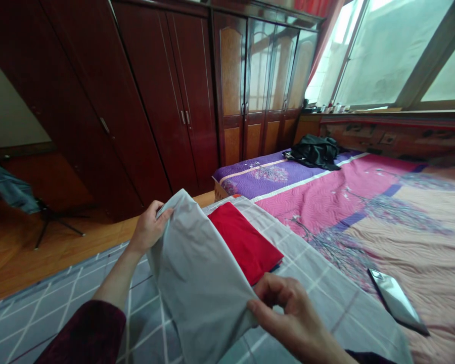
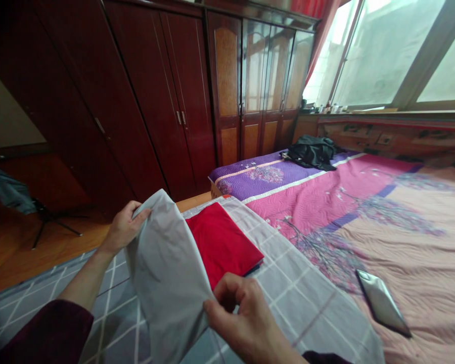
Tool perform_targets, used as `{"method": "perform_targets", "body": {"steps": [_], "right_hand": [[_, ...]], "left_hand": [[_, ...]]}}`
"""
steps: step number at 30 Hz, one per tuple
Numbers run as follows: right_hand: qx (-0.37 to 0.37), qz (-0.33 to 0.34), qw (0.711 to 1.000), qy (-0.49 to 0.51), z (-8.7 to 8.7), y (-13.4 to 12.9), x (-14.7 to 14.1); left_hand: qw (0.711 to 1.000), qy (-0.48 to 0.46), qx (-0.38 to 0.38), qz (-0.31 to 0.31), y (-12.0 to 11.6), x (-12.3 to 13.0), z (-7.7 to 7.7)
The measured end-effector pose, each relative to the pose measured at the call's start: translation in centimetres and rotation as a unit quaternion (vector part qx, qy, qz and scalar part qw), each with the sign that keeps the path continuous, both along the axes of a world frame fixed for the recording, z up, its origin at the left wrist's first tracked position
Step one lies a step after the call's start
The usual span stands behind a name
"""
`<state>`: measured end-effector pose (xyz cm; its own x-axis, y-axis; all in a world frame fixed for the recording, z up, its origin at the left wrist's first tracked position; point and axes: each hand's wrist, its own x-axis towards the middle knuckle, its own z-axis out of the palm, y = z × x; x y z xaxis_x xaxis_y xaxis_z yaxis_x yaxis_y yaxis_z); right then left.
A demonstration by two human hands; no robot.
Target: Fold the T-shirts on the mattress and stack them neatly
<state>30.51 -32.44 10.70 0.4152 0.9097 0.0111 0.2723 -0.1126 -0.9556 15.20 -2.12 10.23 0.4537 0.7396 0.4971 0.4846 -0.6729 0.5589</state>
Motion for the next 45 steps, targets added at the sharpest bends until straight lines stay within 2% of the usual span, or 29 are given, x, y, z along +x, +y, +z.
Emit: {"method": "perform_targets", "body": {"steps": [3,5,6,9,12,14,16,21,26,29,31,35,37,39,41,43,45], "right_hand": [[0.018,-0.013,0.994,0.105,0.7,0.3,3.4],[0.030,-0.042,0.987,0.154,-0.3,0.7,6.2],[0.032,-0.063,0.982,0.175,-1.3,0.9,7.6],[-0.007,-0.118,0.968,0.220,-5.4,1.7,10.9],[-0.067,-0.142,0.964,0.214,-9.5,2.2,12.1],[-0.085,-0.150,0.966,0.191,-11.1,2.3,12.1],[-0.097,-0.155,0.969,0.164,-11.7,2.3,11.8],[-0.077,-0.197,0.968,0.133,-11.8,2.3,12.4],[-0.094,-0.233,0.964,0.082,-12.7,2.3,13.3],[-0.104,-0.233,0.967,0.014,-12.7,2.1,13.2],[-0.106,-0.229,0.968,-0.007,-12.5,2.1,13.0],[-0.111,-0.231,0.967,-0.001,-12.1,2.1,12.9],[-0.115,-0.229,0.966,-0.006,-12.0,2.1,13.0],[-0.129,-0.229,0.963,-0.059,-12.0,2.0,13.2],[-0.161,-0.244,0.939,-0.182,-11.6,1.8,13.1],[-0.178,-0.256,0.895,-0.320,-10.9,1.8,12.5],[-0.142,-0.233,0.874,-0.401,-9.9,2.3,11.4]], "left_hand": [[1.000,0.001,0.010,-0.027,1.1,4.1,1.9],[0.999,0.016,-0.003,-0.040,1.8,7.6,2.0],[0.999,0.027,-0.012,-0.045,2.0,9.5,1.5],[0.994,0.066,-0.049,-0.067,2.5,14.4,-1.8],[0.985,0.105,-0.096,-0.101,3.0,16.8,-6.1],[0.979,0.117,-0.118,-0.118,3.5,16.9,-8.2],[0.975,0.121,-0.133,-0.133,4.2,16.4,-9.2],[0.974,0.115,-0.132,-0.141,6.0,16.2,-8.9],[0.982,0.123,-0.102,-0.096,5.5,17.0,-9.3],[0.988,0.118,-0.074,-0.063,3.8,16.4,-9.3],[0.991,0.107,-0.044,-0.064,1.7,15.6,-8.9],[0.983,0.110,-0.001,-0.146,-4.4,13.1,-8.1],[0.971,0.127,0.013,-0.200,-7.4,11.9,-8.3],[0.960,0.152,0.016,-0.235,-9.6,11.0,-8.9],[0.952,0.178,0.009,-0.248,-10.5,10.5,-9.5],[0.948,0.196,-0.001,-0.249,-10.7,10.4,-9.7],[0.946,0.207,-0.012,-0.250,-10.6,10.4,-9.5]]}}
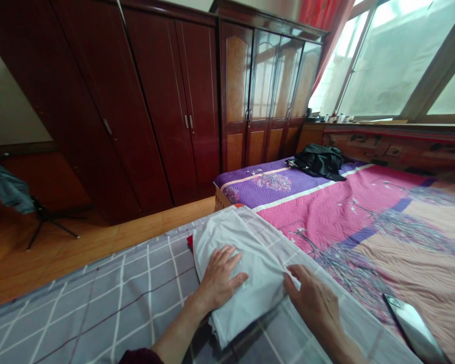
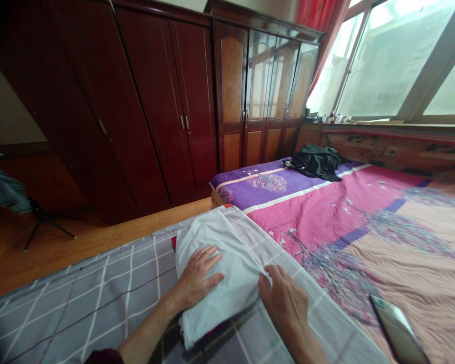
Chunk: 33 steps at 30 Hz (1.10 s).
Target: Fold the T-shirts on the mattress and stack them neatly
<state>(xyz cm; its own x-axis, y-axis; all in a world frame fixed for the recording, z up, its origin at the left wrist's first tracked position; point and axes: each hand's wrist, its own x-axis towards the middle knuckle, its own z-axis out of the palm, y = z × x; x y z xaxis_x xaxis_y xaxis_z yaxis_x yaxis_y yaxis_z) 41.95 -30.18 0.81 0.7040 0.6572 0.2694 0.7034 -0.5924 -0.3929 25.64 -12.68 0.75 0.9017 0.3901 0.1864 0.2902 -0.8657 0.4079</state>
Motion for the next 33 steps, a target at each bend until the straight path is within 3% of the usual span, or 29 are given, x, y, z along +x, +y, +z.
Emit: {"method": "perform_targets", "body": {"steps": [4,7,11,15,18,22,26,29,33], "right_hand": [[0.061,0.184,0.981,-0.019,1.9,3.5,-2.4],[0.027,0.271,0.962,-0.026,2.5,8.0,-2.8],[-0.066,0.294,0.953,-0.044,1.5,13.7,-0.5],[-0.096,0.255,0.961,-0.051,0.3,16.6,2.0],[-0.098,0.242,0.963,-0.065,0.0,17.6,2.1],[-0.108,0.288,0.949,-0.065,0.0,19.0,1.2],[-0.094,0.227,0.968,-0.058,0.1,19.4,0.9],[-0.082,0.199,0.975,-0.056,0.0,17.2,0.2],[-0.044,0.240,0.969,-0.049,-1.5,12.2,-1.6]], "left_hand": [[1.000,0.018,-0.018,-0.014,-0.3,-0.1,1.0],[0.999,0.018,-0.022,-0.029,-0.9,-0.3,1.3],[0.998,0.023,-0.044,-0.040,-1.2,-0.5,1.3],[0.996,0.056,-0.065,-0.038,-0.9,-0.6,1.1],[0.995,0.054,-0.072,-0.040,-0.9,-0.7,0.9],[0.996,0.034,-0.073,-0.040,-0.8,-0.6,0.6],[0.997,0.027,-0.068,-0.036,-0.8,-0.6,0.1],[0.997,0.008,-0.064,-0.040,-0.8,-0.5,-0.3],[0.997,-0.020,-0.064,-0.041,-0.6,-0.3,-0.7]]}}
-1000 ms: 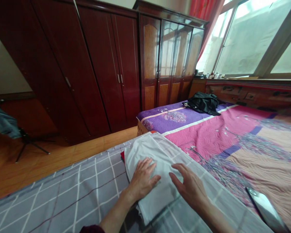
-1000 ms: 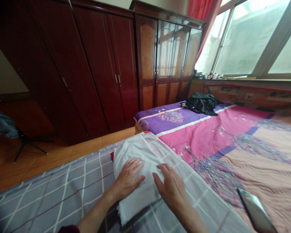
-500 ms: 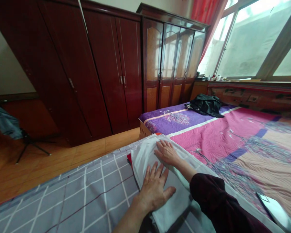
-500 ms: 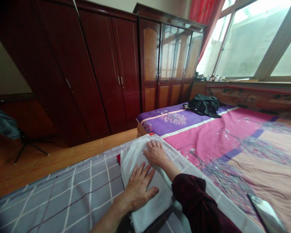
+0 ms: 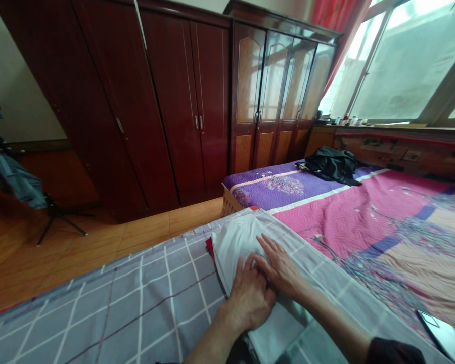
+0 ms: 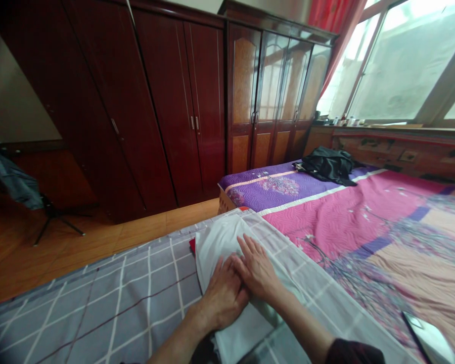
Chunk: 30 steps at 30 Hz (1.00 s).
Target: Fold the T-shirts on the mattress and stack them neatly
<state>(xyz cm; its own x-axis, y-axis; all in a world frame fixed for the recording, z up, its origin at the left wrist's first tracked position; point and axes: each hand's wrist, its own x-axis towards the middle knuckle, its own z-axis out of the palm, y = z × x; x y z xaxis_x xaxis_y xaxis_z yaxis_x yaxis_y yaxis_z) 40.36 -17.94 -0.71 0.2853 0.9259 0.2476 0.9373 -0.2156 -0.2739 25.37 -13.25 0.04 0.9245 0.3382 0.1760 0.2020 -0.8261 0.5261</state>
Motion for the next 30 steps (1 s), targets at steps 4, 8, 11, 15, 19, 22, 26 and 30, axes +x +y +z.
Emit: {"method": "perform_targets", "body": {"steps": [4,8,11,15,19,22,26,30], "right_hand": [[0.015,0.013,1.000,0.016,-1.8,-2.4,-1.3],[-0.009,-0.004,1.000,-0.009,-1.8,-2.3,-1.8],[-0.023,-0.002,0.999,-0.026,-1.3,-2.2,-1.9],[-0.033,-0.003,0.999,-0.029,-1.0,-2.4,-2.0],[-0.027,-0.004,0.999,-0.026,-1.1,-2.4,-1.9],[-0.022,-0.005,0.999,-0.022,-1.2,-2.4,-1.9],[-0.030,-0.005,0.999,-0.026,-1.2,-2.4,-1.9],[-0.024,-0.003,0.999,-0.028,-1.1,-2.4,-1.9]], "left_hand": [[1.000,-0.004,0.006,0.007,1.1,0.2,-0.2],[0.999,0.003,0.032,0.044,4.0,0.0,-0.7],[0.991,-0.010,0.051,0.121,6.7,-0.4,-1.8],[0.953,-0.085,0.030,0.290,9.7,-1.1,-4.1],[0.900,-0.165,-0.021,0.402,11.4,-1.2,-5.7],[0.887,-0.159,-0.048,0.432,12.0,-1.1,-6.0],[0.876,-0.151,-0.066,0.454,12.0,-1.1,-5.8],[0.872,-0.160,-0.073,0.457,11.6,-1.1,-5.4]]}}
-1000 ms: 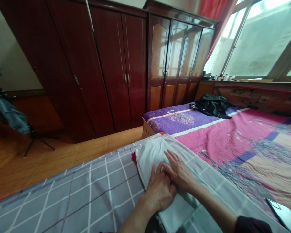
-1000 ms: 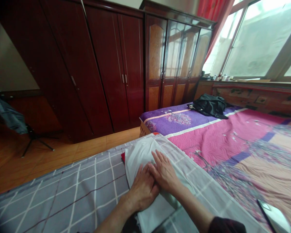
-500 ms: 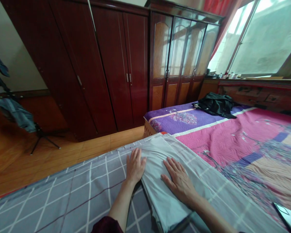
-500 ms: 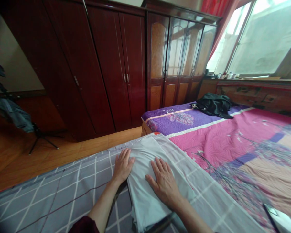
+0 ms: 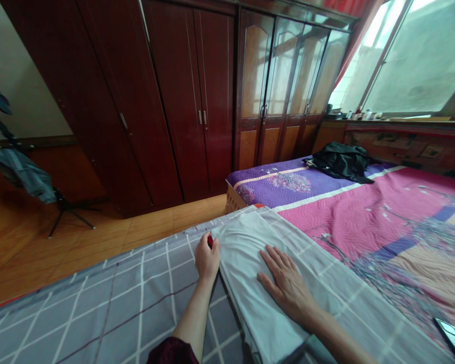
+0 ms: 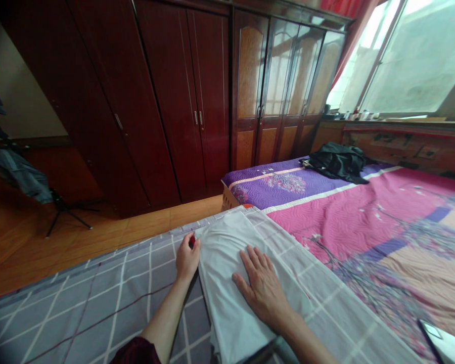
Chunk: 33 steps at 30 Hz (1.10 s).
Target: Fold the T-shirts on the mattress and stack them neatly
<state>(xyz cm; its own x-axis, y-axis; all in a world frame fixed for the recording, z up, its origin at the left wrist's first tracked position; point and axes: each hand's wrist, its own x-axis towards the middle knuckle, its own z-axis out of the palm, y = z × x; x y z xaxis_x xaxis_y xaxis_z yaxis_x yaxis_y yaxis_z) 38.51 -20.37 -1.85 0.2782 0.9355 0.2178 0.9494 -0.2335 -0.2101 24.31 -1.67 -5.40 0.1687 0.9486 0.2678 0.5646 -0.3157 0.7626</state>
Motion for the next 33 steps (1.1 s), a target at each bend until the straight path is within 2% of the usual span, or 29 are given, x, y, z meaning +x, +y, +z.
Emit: {"method": "perform_targets", "body": {"steps": [7,12,19,25,29,31,32,33], "right_hand": [[0.001,0.002,1.000,-0.002,0.1,0.0,0.0],[-0.006,0.004,1.000,-0.004,0.1,0.0,0.1],[0.022,0.010,1.000,0.002,-0.1,-0.1,0.2],[0.034,0.013,0.999,0.015,0.0,-0.2,0.3],[0.028,0.016,0.999,0.021,0.1,-0.2,0.2],[0.036,0.015,0.999,0.030,0.0,-0.2,0.4],[0.043,0.014,0.998,0.037,-0.2,-0.2,0.5],[0.050,0.014,0.998,0.045,-0.3,-0.2,0.6]], "left_hand": [[0.999,0.003,0.001,0.038,-0.7,-0.9,1.5],[0.998,0.022,-0.043,-0.030,-0.9,-1.5,1.9],[0.993,-0.044,-0.083,-0.076,-0.2,-1.5,1.8],[0.977,-0.038,-0.148,-0.148,-0.3,-2.4,2.3],[0.988,-0.015,-0.112,-0.102,-0.7,-2.4,3.5],[0.994,-0.014,-0.058,-0.090,-1.6,-2.1,4.6],[0.993,-0.010,-0.020,-0.115,-2.2,-1.9,5.1],[0.986,0.003,0.015,-0.165,-2.9,-1.7,5.6]]}}
